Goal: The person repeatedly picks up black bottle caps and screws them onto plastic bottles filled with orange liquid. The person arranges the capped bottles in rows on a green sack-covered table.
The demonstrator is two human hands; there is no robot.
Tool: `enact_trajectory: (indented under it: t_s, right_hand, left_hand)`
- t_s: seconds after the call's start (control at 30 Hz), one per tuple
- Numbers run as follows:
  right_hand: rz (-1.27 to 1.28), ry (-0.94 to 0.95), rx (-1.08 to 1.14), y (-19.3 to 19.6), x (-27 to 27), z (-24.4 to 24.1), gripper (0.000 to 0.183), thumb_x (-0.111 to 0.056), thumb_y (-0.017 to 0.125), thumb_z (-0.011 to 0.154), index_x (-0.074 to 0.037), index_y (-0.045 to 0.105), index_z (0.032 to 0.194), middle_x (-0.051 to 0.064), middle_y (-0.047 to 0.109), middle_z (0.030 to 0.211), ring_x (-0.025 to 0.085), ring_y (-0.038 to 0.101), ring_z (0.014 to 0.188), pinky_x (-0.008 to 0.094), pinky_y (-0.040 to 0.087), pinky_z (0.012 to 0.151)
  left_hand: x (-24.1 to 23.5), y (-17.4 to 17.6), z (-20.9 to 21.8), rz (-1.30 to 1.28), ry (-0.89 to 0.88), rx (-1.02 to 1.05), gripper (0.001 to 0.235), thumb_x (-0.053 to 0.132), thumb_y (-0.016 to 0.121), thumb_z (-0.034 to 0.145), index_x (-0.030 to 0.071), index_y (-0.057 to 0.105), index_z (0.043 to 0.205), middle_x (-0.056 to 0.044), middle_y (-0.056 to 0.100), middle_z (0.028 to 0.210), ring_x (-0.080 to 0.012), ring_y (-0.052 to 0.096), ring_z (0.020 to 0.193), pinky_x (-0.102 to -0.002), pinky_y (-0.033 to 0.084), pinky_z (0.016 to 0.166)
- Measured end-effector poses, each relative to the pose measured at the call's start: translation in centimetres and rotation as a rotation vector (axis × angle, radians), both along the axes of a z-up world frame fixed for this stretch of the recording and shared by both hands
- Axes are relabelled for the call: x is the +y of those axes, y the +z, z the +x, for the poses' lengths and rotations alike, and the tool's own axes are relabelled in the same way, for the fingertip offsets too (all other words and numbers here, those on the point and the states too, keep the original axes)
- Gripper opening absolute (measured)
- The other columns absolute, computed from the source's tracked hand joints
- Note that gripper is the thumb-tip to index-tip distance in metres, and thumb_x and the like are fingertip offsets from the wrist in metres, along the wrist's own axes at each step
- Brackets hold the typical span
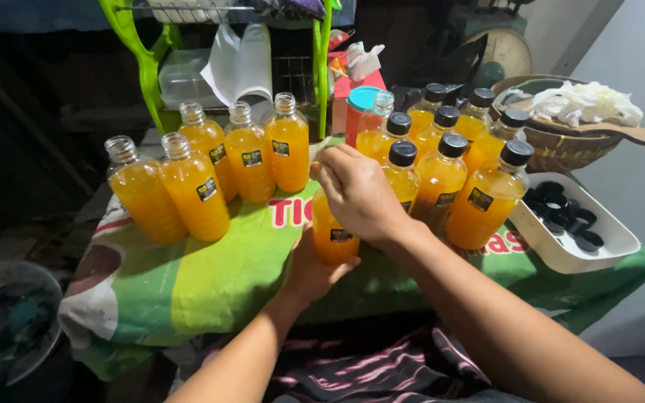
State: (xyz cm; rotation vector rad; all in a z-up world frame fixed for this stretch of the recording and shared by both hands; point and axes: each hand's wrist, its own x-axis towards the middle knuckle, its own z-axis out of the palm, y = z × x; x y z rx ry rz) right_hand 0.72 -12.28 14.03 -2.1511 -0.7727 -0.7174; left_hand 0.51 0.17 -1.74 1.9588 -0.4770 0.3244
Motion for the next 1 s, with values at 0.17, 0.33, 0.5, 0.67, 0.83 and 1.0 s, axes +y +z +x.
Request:
enact_trajectory:
  t_s: [0.17, 0.33, 0.5, 0.67, 0.83, 1.0]
  right_hand:
    - [-0.023, 0.034, 0.043, -0.3, -0.6, 0.9, 0.010, -0.009, 0.058, 0.097, 0.000, 0.062, 0.098, 0.019, 0.066, 0.090, 0.038, 0.068, 0.083, 0.043, 0.054, 0.072]
    - [-0.038, -0.217, -0.114, -1.8, 1.1, 1.0, 0.010, -0.011, 0.060, 0.098, -0.001, 0.061, 0.096, 0.022, 0.065, 0.091, 0.045, 0.063, 0.084, 0.052, 0.050, 0.072]
    - [-0.087, -0.229, -0.078, -1.7, 1.0, 1.0, 0.012, -0.015, 0.060, 0.101, -0.004, 0.063, 0.100, 0.020, 0.065, 0.094, 0.042, 0.064, 0.091, 0.050, 0.052, 0.080]
    - [-0.059, -0.138, -0.001, -0.7, -0.4, -0.5, 0.026, -0.020, 0.069, 0.097, -0.006, 0.068, 0.119, 0.020, 0.063, 0.113, 0.037, 0.063, 0.101, 0.043, 0.053, 0.082]
    - [0.028, -0.266, 0.183, 0.3, -0.6, -2.4, 0.037, -0.024, 0.078, 0.086, -0.011, 0.069, 0.120, 0.013, 0.064, 0.104, 0.024, 0.066, 0.085, 0.036, 0.055, 0.075]
    - [-0.010, -0.226, 0.222, 1.1, -0.9, -2.0, 0.033, -0.018, 0.080, 0.083, -0.011, 0.075, 0.115, 0.009, 0.068, 0.095, 0.022, 0.065, 0.078, 0.034, 0.053, 0.073]
  left_hand:
    - [-0.2, -0.3, -0.4, -0.081, 0.018, 0.052, 0.074, 0.026, 0.093, 0.064, 0.006, 0.055, 0.123, -0.013, 0.069, 0.114, -0.0312, 0.069, 0.107, -0.042, 0.054, 0.092]
    - [-0.6, -0.6, -0.1, -0.087, 0.029, 0.032, 0.075, 0.028, 0.093, 0.065, 0.006, 0.053, 0.124, -0.013, 0.069, 0.114, -0.0310, 0.069, 0.107, -0.042, 0.054, 0.092]
    - [-0.1, -0.6, 0.1, 0.010, 0.014, 0.015, 0.073, 0.028, 0.093, 0.067, 0.007, 0.055, 0.124, -0.013, 0.069, 0.115, -0.0324, 0.068, 0.107, -0.043, 0.053, 0.090]
    - [-0.3, 0.2, -0.2, -0.070, 0.035, 0.114, 0.073, 0.028, 0.093, 0.063, 0.007, 0.056, 0.122, -0.011, 0.072, 0.113, -0.0279, 0.070, 0.106, -0.040, 0.054, 0.092]
    - [-0.1, 0.7, -0.6, -0.129, 0.033, 0.209, 0.074, 0.029, 0.094, 0.062, 0.008, 0.058, 0.124, -0.009, 0.073, 0.113, -0.0242, 0.072, 0.106, -0.038, 0.056, 0.093]
    - [-0.4, 0.5, -0.5, -0.100, 0.050, 0.164, 0.075, 0.025, 0.094, 0.062, 0.008, 0.057, 0.125, -0.010, 0.071, 0.116, -0.0249, 0.070, 0.108, -0.039, 0.055, 0.093]
